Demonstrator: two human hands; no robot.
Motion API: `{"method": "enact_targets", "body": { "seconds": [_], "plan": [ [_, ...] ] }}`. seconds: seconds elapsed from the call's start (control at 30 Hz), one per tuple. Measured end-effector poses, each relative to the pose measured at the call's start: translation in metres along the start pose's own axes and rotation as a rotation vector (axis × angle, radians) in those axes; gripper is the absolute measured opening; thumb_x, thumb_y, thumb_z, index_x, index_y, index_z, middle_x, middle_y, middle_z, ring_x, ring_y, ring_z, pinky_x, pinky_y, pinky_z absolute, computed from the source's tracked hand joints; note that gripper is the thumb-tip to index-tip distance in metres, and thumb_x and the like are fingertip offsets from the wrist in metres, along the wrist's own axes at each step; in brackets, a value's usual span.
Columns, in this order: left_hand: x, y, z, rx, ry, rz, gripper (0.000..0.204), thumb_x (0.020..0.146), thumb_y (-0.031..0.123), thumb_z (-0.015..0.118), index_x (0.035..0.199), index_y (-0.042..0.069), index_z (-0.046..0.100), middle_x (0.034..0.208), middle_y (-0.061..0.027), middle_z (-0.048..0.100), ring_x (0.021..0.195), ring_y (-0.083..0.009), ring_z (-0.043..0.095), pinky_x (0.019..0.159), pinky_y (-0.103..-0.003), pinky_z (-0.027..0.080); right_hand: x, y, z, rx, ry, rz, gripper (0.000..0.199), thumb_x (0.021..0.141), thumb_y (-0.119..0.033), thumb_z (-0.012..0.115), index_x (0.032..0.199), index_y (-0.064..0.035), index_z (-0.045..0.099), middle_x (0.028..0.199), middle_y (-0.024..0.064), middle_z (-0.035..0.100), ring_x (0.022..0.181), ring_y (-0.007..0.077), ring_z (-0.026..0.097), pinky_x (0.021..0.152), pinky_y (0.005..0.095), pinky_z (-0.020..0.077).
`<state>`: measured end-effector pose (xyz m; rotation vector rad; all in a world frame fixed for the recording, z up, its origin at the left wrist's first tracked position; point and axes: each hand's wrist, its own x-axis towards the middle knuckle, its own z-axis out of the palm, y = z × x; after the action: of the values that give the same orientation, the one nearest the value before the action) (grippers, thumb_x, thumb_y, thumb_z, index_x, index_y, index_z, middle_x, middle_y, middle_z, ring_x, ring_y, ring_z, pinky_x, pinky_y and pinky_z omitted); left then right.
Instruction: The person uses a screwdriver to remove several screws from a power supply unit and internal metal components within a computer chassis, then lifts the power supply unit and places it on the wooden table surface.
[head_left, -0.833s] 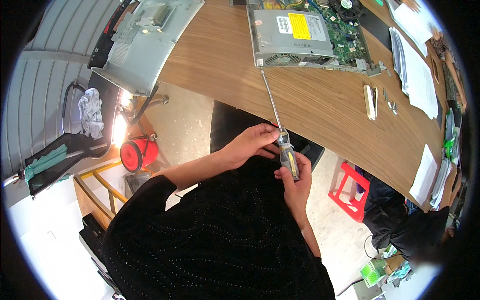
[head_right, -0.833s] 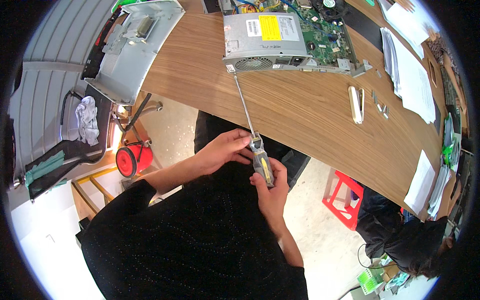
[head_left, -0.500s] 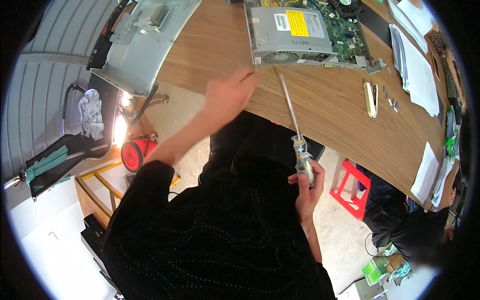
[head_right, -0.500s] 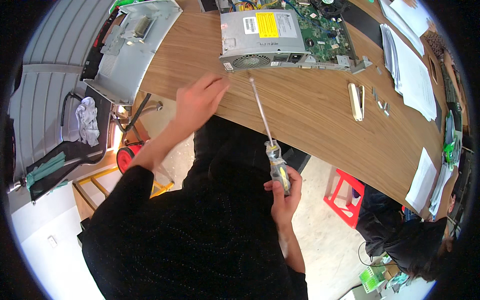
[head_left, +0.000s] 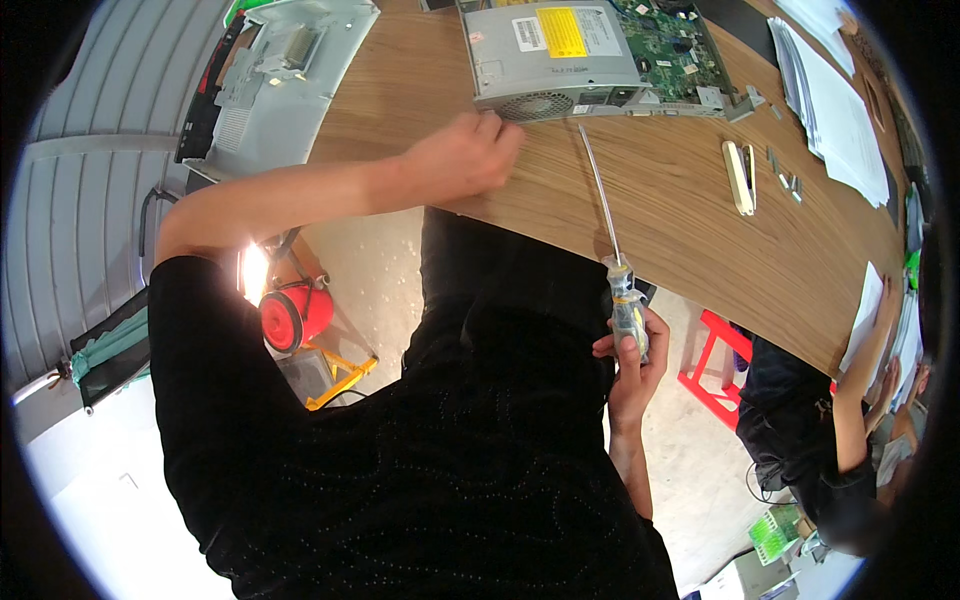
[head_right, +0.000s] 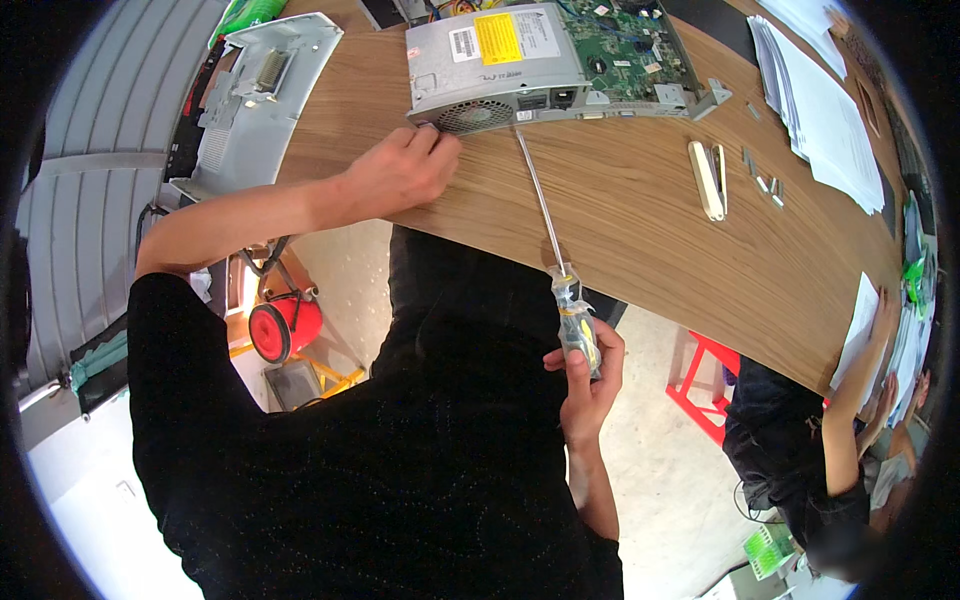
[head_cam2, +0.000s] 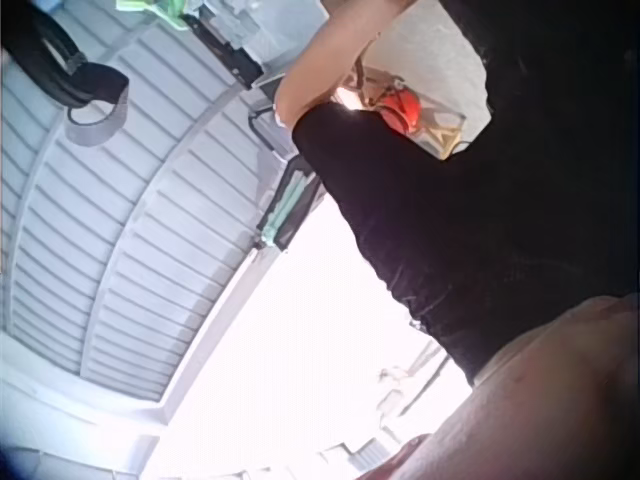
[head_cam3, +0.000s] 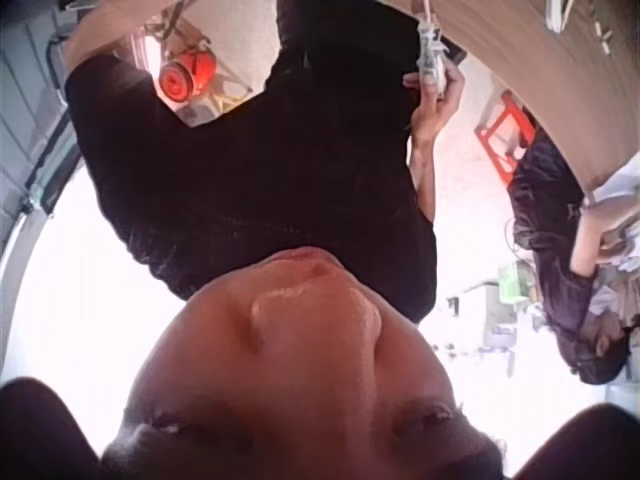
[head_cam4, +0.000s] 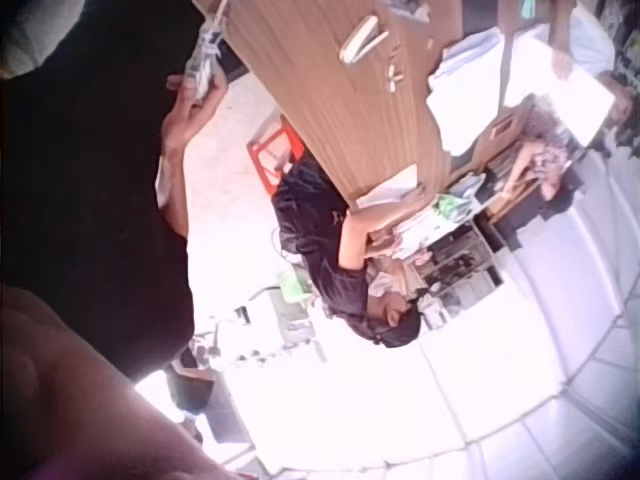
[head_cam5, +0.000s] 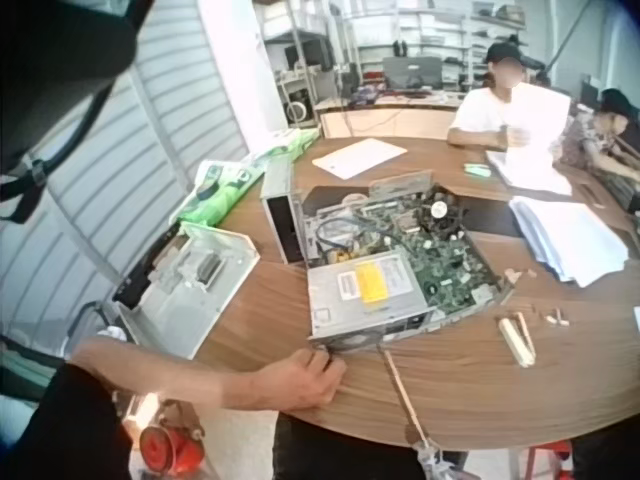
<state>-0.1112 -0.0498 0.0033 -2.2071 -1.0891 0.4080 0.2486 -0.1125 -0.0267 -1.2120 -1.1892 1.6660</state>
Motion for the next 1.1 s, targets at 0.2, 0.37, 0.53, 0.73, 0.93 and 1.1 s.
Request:
{"method": "enact_targets", "body": {
  "seconds": [0.2,0.37,0.53,0.73,0.93,1.1],
  "plan": [
    [0.004,-0.007,-0.007,-0.006,0.000,0.005,0.012,0.078,0.019,0.063,0.086,0.010,0.063,0.086,-0.0007,0.047,0.079,-0.0141,0.053,0.061,-0.025,0.040,0.004,0.001,-0.007,0.038,0.005,-0.007,0.047,0.101,-0.029,0.063,0.133,0.0025,0.048,0.104,0.0148,0.063,0.077,0.0189,0.067,0.069,0.0324,0.0575],
    [-0.009,-0.012,-0.037,-0.372,0.133,-0.234,0.014,0.082,0.013,0.068,0.095,0.008,0.067,0.090,-0.0043,0.057,0.081,-0.0170,0.062,0.062,-0.029,0.048,0.006,0.005,-0.009,0.051,0.027,-0.041,0.054,0.100,-0.036,0.063,0.134,0.0024,0.047,0.104,0.0167,0.064,0.074,0.0200,0.066,0.066,0.0324,0.0565],
    [-0.087,-0.059,-0.027,-0.543,0.295,-1.097,0.009,0.087,0.010,0.073,0.096,0.007,0.073,0.087,-0.0096,0.067,0.073,-0.0244,0.069,0.063,-0.037,0.054,0.018,0.009,-0.002,0.083,0.059,-0.199,0.072,0.094,-0.055,0.065,0.133,0.0018,0.044,0.101,0.0190,0.063,0.064,0.0214,0.064,0.056,0.0315,0.0530],
    [-0.185,-0.110,0.055,-0.313,0.011,-1.249,0.010,0.089,0.017,0.072,0.096,0.010,0.075,0.092,-0.0076,0.072,0.077,-0.0330,0.070,0.069,-0.044,0.056,0.054,0.000,0.003,0.138,0.047,-0.455,0.066,0.099,-0.044,0.061,0.142,-0.0013,0.037,0.106,0.0230,0.063,0.069,0.0240,0.064,0.055,0.0328,0.0529],
    [-0.157,-0.144,0.136,-0.357,-0.116,-0.930,0.008,0.087,0.009,0.067,0.093,0.010,0.073,0.090,-0.0106,0.070,0.083,-0.0372,0.070,0.070,-0.048,0.056,0.080,-0.023,0.022,0.378,0.090,-0.243,0.068,0.095,-0.025,0.070,0.149,-0.0041,0.034,0.121,0.0193,0.061,0.080,0.0244,0.064,0.067,0.0361,0.0533],
    [-0.146,-0.151,0.161,-0.211,-0.373,-0.746,0.009,0.084,0.007,0.061,0.087,0.006,0.069,0.092,-0.0145,0.070,0.084,-0.0337,0.072,0.071,-0.046,0.059,0.074,-0.031,0.032,0.397,0.074,-0.145,0.064,0.092,-0.008,0.071,0.147,-0.0015,0.039,0.120,0.0136,0.059,0.086,0.0230,0.064,0.072,0.0349,0.0525]
  ]
}}
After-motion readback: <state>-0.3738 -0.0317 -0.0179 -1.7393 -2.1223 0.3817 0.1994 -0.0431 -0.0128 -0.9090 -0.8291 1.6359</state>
